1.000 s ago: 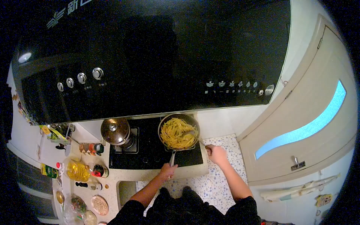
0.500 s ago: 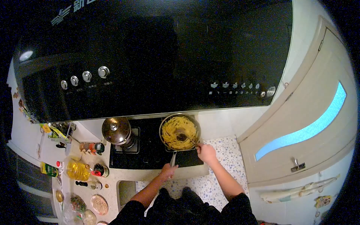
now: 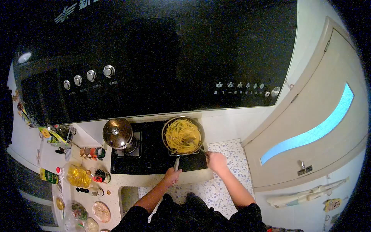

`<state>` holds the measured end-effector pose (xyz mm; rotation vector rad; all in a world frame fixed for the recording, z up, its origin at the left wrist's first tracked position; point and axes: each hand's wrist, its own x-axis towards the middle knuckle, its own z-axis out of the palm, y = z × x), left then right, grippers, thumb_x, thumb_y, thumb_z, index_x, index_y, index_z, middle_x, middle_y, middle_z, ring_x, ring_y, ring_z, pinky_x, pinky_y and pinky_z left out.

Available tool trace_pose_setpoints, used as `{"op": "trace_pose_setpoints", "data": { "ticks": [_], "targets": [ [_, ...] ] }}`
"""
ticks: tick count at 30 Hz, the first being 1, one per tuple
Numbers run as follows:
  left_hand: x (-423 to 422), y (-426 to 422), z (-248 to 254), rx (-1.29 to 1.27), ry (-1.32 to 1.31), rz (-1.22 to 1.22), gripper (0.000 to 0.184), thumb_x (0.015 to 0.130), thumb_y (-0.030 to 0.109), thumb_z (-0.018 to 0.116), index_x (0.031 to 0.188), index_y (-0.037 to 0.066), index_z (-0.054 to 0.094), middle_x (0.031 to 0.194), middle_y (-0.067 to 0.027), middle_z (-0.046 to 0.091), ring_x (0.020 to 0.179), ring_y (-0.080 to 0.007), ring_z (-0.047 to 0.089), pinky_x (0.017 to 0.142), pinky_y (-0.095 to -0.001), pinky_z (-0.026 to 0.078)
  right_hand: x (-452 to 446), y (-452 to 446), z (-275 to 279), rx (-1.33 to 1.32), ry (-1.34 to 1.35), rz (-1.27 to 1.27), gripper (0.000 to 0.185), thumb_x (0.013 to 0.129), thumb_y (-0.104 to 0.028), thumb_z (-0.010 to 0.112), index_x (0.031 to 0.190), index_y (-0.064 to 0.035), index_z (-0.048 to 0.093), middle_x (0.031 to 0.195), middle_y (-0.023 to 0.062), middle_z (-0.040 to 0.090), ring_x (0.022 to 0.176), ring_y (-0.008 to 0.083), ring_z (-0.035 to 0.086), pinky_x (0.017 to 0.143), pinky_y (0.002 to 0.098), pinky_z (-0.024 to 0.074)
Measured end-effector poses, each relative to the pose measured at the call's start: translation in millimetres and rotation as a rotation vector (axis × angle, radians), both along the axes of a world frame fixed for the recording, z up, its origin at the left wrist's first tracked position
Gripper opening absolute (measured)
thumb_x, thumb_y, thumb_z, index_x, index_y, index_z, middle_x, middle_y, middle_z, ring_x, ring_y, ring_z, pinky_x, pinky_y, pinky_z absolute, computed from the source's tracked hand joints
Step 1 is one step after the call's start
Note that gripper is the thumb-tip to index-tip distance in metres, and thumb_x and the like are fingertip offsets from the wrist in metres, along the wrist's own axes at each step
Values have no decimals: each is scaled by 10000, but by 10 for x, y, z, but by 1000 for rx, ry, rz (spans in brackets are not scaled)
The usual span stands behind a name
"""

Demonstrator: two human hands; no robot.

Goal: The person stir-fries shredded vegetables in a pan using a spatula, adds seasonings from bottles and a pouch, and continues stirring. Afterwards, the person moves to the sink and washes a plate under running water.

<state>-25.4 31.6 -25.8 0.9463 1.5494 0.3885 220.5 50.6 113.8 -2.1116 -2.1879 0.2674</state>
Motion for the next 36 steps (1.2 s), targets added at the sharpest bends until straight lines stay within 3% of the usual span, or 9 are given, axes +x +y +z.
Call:
{"op": "trace_pose_setpoints", "data": {
  "ticks": [1,9,13,19,22,25,28,30,36],
  "targets": [
    [1,5,4,-10,-13,-3,523,903,385,675,1103,-85,562,600,-126,588,425,-234,556,382,-378,418,81,63,-18,27,4,-21,266,867,-221,596,1107,-200,709,832,156,710,753,365,685,674,482,560],
    [19,1,90,-56,-58,-8,443,917,336,671,1061,-70,566,621,-104,560,457,-211,539,398,-372,410,-220,309,-542,105,251,-100,271,874,-234,608,1117,-165,705,830,167,704,770,379,676,709,484,558],
    [7,-18,326,-61,-18,-28,431,912,335,679,1032,-67,582,605,-102,556,447,-211,534,399,-376,408,-111,10,-289,57,198,1,242,872,-249,619,1079,-187,728,832,134,715,765,347,686,705,465,565],
    [29,-22,154,3,-38,4,435,904,346,688,1013,-61,581,559,-91,537,409,-204,507,398,-392,404,235,87,-269,93,186,-25,245,860,-185,597,1069,-150,722,856,136,718,760,347,688,701,453,568],
    [-9,21,211,-76,-92,-42,413,909,345,681,1060,-22,567,676,-97,595,468,-189,534,417,-383,423,84,87,-456,177,259,-36,247,869,-191,604,1086,-130,704,860,164,713,762,366,687,706,459,567],
    [-37,-49,-161,-149,-458,221,377,919,335,672,1112,34,552,855,-100,633,554,-172,564,454,-352,460,-103,66,-556,229,333,-33,263,892,-233,618,1120,-123,688,783,188,687,722,377,670,636,469,547],
    [-143,-111,-240,-211,-607,263,410,935,352,657,1209,86,508,988,-94,633,612,-160,569,488,-322,484,-233,184,-772,268,283,-31,287,899,-225,617,1165,-130,671,755,178,678,673,375,663,589,465,539],
    [-130,-201,-122,-245,-536,246,443,938,368,656,1250,103,485,972,-92,641,607,-154,568,491,-315,486,-220,250,-961,241,231,-35,311,901,-224,613,1200,-152,657,736,174,667,637,369,656,582,463,537],
    [-122,-492,-38,-265,-522,271,547,955,553,536,1351,185,449,950,-78,662,630,-165,597,492,-287,465,181,-132,-557,146,198,22,267,868,-200,617,1123,-168,692,797,172,697,722,352,679,634,453,550]
  ]
}}
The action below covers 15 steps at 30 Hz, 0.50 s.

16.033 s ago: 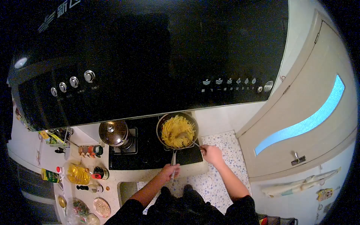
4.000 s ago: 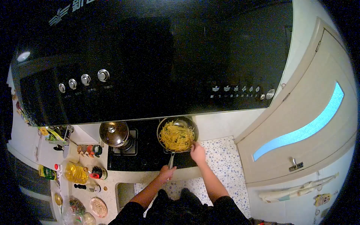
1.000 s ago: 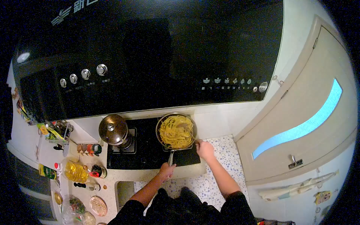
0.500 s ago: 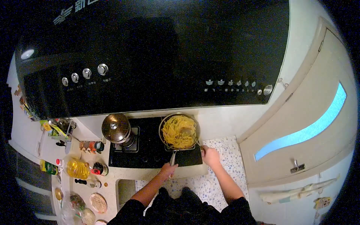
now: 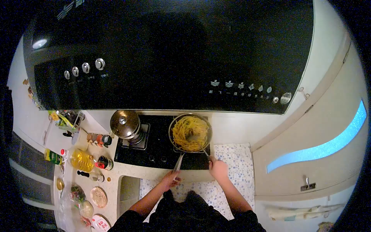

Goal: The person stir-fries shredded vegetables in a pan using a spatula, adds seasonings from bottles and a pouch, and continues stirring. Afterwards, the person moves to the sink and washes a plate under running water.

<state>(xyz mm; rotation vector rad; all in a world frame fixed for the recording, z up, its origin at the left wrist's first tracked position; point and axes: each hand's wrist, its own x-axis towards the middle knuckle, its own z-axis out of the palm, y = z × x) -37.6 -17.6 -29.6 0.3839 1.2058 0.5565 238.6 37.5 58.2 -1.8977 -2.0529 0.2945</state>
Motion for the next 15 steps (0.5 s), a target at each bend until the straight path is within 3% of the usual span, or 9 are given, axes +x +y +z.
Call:
{"op": "trace_pose_setpoints", "data": {
  "ticks": [4,7,10,15],
  "targets": [
    [-115,-210,-328,3,-205,120,618,946,663,425,1373,219,467,955,-70,673,675,-181,622,532,-269,457,180,170,-238,33,133,11,274,879,-202,618,1144,-150,667,848,175,705,750,365,681,650,456,546],
    [-104,-428,-57,24,-43,236,565,957,606,417,1356,218,509,978,-71,678,720,-186,632,607,-287,472,71,254,-469,26,158,-36,303,900,-222,617,1191,-137,614,838,184,702,743,393,670,647,476,535],
    [-282,-601,-224,13,-22,242,509,965,532,396,1340,220,542,988,-66,680,756,-183,632,680,-304,475,-90,218,-625,61,199,-40,295,908,-248,629,1179,-141,590,799,188,694,717,406,659,627,499,521],
    [-511,-1025,18,-4,74,380,465,964,449,417,1324,192,562,969,-54,672,774,-169,628,703,-292,471,-138,82,-844,74,251,-67,289,900,-275,649,1139,-121,595,772,164,696,700,389,665,620,493,518]
  ]
}}
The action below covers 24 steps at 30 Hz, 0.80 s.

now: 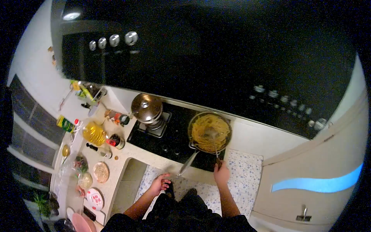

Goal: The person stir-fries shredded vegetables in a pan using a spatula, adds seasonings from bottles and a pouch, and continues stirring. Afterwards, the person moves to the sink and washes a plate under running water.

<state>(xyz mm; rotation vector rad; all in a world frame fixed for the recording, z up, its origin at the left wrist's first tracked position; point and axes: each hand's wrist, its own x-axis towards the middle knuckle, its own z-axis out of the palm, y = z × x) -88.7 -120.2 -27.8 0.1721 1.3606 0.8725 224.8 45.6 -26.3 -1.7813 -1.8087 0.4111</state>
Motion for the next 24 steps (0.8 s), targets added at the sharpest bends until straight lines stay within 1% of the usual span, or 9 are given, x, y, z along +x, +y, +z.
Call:
{"op": "trace_pose_setpoints", "data": {
  "ticks": [4,6,7,10,13,16,20,21,24],
  "targets": [
    [-234,-315,46,-14,39,108,446,961,422,467,1316,168,561,968,-54,668,739,-160,622,698,-291,475,-19,-15,221,-152,-21,12,314,860,-229,671,1132,-89,601,844,161,709,736,392,670,650,474,526],
    [-364,-421,93,-25,64,163,442,955,412,496,1312,161,561,963,-56,668,721,-158,618,689,-297,485,-28,-45,161,-63,-18,2,290,845,-209,693,1102,-102,612,722,140,684,684,353,670,632,458,518],
    [-445,-466,76,-31,79,190,440,951,407,511,1312,159,560,960,-58,667,713,-158,617,683,-301,492,-44,-52,166,-87,-56,-12,307,834,-196,696,1114,-100,613,785,151,691,714,344,672,653,452,523],
    [-770,-626,26,-21,101,318,432,931,362,564,1307,150,555,967,-64,662,698,-164,614,642,-311,517,-262,-141,376,286,-102,36,308,804,-137,713,1085,-67,608,859,134,629,899,360,609,814,446,476],
    [-1158,-806,7,-4,100,452,388,949,316,540,1302,157,552,982,-55,654,689,-163,612,623,-309,516,-640,-203,599,414,-115,113,214,810,-118,701,994,-59,610,858,143,584,855,378,562,792,460,449],
    [-1624,-961,-77,3,182,536,362,969,289,501,1305,163,546,985,-51,652,680,-162,610,630,-299,508,-1235,-348,757,344,-38,325,139,811,-118,710,837,-45,594,806,142,562,805,372,540,728,470,422],
    [-2248,-1034,-112,179,251,660,365,966,201,522,1326,138,520,1080,-39,620,823,-132,608,651,-303,496,-2327,-629,621,280,67,566,156,822,-141,709,765,-51,595,810,147,578,823,371,551,721,460,420],
    [-2448,-998,-164,199,221,672,400,948,162,557,1342,117,505,1137,-42,605,938,-138,599,741,-302,506,-2614,-691,576,250,75,621,144,830,-150,703,785,-51,610,812,145,578,825,372,552,716,465,421],
    [-2986,-762,-167,363,458,603,409,938,165,584,1332,88,506,1166,-59,596,1022,-176,588,872,-308,481,-3457,-791,279,175,36,795,140,859,-186,683,870,-49,652,847,142,609,863,389,572,731,487,457]
  ]
}}
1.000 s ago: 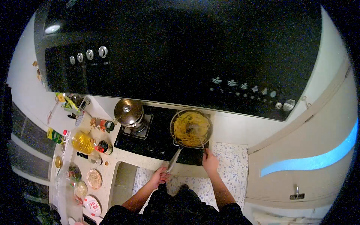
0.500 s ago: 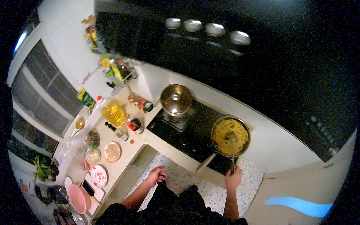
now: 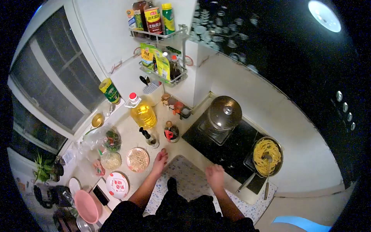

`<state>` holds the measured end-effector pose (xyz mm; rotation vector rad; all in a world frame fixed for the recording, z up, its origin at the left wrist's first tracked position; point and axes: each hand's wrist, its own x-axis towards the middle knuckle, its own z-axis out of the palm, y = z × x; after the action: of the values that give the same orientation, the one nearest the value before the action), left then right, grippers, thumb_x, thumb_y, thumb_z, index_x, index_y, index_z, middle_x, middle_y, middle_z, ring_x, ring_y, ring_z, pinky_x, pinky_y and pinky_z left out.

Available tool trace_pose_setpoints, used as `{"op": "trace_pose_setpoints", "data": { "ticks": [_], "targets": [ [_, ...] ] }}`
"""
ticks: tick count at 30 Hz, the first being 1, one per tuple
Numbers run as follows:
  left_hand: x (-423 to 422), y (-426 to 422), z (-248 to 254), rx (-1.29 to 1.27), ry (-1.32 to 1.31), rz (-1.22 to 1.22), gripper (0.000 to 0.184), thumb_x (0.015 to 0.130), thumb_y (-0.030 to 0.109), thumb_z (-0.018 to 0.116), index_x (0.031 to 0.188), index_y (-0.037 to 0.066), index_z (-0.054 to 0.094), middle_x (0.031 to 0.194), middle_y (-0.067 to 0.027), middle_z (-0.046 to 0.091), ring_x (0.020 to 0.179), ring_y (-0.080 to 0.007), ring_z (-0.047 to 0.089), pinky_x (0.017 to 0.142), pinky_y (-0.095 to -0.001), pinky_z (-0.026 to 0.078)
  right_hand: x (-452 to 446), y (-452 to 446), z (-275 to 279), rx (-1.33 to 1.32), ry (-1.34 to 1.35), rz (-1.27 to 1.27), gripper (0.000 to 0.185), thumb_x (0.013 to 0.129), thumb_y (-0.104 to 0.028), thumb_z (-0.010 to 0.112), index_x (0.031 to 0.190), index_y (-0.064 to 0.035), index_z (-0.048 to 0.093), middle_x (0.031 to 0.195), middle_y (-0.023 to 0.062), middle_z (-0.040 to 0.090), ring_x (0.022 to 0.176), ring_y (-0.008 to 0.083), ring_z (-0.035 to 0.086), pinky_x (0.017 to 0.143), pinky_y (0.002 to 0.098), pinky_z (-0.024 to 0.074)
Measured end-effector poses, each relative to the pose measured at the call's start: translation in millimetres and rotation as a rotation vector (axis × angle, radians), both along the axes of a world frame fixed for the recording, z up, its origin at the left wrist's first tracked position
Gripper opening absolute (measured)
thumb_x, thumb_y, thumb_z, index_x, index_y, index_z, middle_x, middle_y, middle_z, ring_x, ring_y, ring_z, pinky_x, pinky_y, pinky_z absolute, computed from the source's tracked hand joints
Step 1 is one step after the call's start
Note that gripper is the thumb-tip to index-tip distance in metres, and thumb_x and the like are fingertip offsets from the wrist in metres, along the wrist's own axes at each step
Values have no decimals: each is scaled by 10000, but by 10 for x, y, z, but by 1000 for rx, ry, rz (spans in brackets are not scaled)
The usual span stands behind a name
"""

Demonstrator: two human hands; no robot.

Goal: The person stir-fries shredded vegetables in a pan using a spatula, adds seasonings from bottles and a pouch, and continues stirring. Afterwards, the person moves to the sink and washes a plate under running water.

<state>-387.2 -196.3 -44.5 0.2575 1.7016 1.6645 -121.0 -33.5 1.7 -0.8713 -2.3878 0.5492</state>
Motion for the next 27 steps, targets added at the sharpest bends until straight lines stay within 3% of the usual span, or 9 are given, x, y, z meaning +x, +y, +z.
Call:
{"op": "trace_pose_setpoints", "data": {
  "ticks": [1,4,7,10,12,18,22,25,27],
  "targets": [
    [-172,99,2,15,8,-13,436,926,167,607,1333,50,503,1235,-78,584,1122,-210,557,963,-312,431,-307,-29,-149,-132,17,6,140,843,-127,684,950,-42,656,888,134,636,884,338,599,745,431,484],
    [-570,441,-21,24,215,-41,458,921,174,612,1338,18,502,1304,-114,562,1162,-227,544,974,-339,424,-1230,-175,-116,-702,129,5,451,856,-26,630,1302,-60,571,1154,125,644,1013,243,628,816,331,532],
    [-884,691,-178,-205,552,-103,476,911,200,630,1331,4,520,1276,-127,597,1146,-232,564,974,-342,426,-1943,-41,-459,-732,190,82,656,867,21,583,1481,-71,373,1380,126,518,1192,227,560,890,316,514],
    [-1092,854,-194,-72,140,-195,387,936,241,614,1235,-3,585,1151,-119,656,1080,-232,598,956,-344,436,-2455,73,-613,-783,274,31,702,859,32,576,1504,-48,311,1439,141,460,1274,252,510,938,334,490],
    [-1087,895,-138,-17,83,-199,338,971,266,579,1176,0,616,1080,-100,679,1024,-212,617,924,-334,448,-2600,147,-690,-894,313,54,724,856,17,583,1512,-26,280,1469,167,436,1309,288,490,989,347,468],
    [-881,801,-318,197,-45,-210,358,1046,366,474,1102,49,629,977,-25,614,891,-111,542,797,-260,429,-2387,-77,-517,-1000,385,53,761,851,55,579,1532,-88,272,1451,110,442,1295,252,496,1007,357,461],
    [-592,651,346,165,41,-273,315,1048,316,481,924,53,605,750,29,525,694,-72,469,640,-232,395,-1745,-210,-199,-928,449,164,732,875,30,586,1531,-130,304,1415,109,484,1204,227,554,934,331,501],
    [-340,618,404,156,88,-414,330,1037,309,507,850,53,597,714,37,528,671,-58,465,611,-236,385,-936,-294,335,-726,315,-38,489,860,-26,636,1338,-69,543,1147,121,659,1006,206,667,813,318,549],
    [-74,635,619,149,133,-476,349,1028,311,526,825,40,610,714,40,531,669,-49,459,603,-233,379,-325,-274,543,-453,188,-304,232,861,-77,633,1092,-54,646,955,117,672,779,224,684,661,341,550]
  ]
}}
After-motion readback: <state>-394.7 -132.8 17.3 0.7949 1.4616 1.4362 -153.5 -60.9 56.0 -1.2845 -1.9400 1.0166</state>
